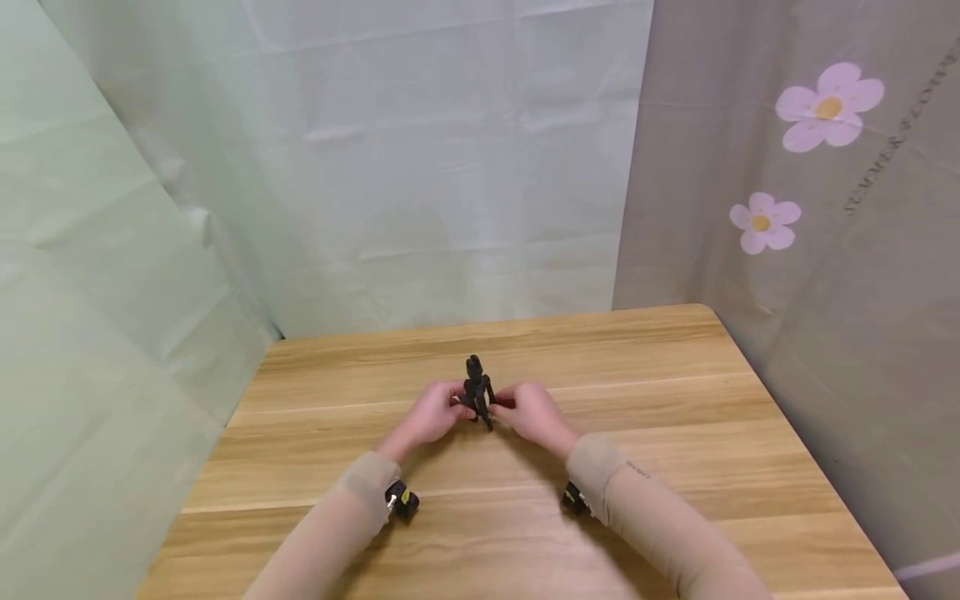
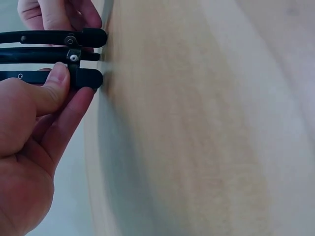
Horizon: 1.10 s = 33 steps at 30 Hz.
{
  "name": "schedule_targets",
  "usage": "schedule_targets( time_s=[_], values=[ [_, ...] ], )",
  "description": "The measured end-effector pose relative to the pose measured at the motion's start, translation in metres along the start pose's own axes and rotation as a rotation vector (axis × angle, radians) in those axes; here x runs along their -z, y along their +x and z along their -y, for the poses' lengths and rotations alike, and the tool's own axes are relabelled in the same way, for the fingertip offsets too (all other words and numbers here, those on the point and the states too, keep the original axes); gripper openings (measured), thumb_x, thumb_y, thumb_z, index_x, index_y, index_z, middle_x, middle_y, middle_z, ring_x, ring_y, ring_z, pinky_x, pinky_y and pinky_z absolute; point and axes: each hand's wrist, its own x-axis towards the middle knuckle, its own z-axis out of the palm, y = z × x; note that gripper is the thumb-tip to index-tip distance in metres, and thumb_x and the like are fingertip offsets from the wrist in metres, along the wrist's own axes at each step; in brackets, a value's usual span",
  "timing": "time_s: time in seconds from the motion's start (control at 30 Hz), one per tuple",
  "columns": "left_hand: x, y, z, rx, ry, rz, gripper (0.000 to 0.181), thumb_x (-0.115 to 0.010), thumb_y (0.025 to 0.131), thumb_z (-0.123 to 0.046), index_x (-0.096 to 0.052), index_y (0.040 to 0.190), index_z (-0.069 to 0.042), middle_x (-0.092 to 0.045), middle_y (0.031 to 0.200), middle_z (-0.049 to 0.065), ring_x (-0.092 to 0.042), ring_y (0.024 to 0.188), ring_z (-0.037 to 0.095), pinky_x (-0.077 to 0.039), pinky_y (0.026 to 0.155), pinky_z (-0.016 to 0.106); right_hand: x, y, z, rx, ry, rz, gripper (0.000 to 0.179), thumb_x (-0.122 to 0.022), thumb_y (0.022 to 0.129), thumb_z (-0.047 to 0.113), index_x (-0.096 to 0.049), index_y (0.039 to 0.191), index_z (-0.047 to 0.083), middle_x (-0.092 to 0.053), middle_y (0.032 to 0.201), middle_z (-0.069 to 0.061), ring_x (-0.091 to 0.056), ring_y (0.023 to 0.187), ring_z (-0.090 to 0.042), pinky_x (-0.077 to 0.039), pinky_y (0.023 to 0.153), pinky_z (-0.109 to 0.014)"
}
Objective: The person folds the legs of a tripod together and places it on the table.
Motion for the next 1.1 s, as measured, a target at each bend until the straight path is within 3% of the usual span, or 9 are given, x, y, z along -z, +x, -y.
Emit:
schedule_targets(
  time_s=[0.3,0.63,1.1],
  values=[
    [0.001,0.002,-0.002,0.0,0.037,0.027,0.035,-0.07,0.089,0.018,-0.078,0.113,-0.006,-0.078,0.097,-0.001,-0.07,0.088,0.01,-0.059,0.082,0.029,-0.007,0.001,0.002,0.092,-0.136,-0.066,0.005,-0.079,0.093,0.012,-0.082,0.093,0.007,-0.075,0.079,0.003,-0.057,0.064,-0.006,-0.049,0.059,-0.027],
    [0.001,0.005,-0.003,0.022,0.0,0.041,0.037,-0.064,0.089,0.022,-0.079,0.108,-0.006,-0.078,0.098,0.001,-0.07,0.087,0.009,-0.06,0.083,0.029,-0.011,-0.001,0.003,0.095,-0.054,-0.094,0.009,-0.078,0.093,0.005,-0.085,0.098,0.007,-0.08,0.086,-0.001,-0.057,0.066,-0.004,-0.05,0.061,-0.024],
    [0.0,0.006,-0.001,0.025,-0.017,0.046,0.04,-0.065,0.086,0.025,-0.079,0.11,-0.003,-0.078,0.095,0.0,-0.07,0.085,0.009,-0.06,0.079,0.026,-0.006,0.003,-0.001,0.076,0.034,-0.029,0.013,-0.076,0.092,0.0,-0.084,0.101,0.003,-0.079,0.085,-0.001,-0.056,0.063,-0.003,-0.046,0.055,-0.022]
  ],
)
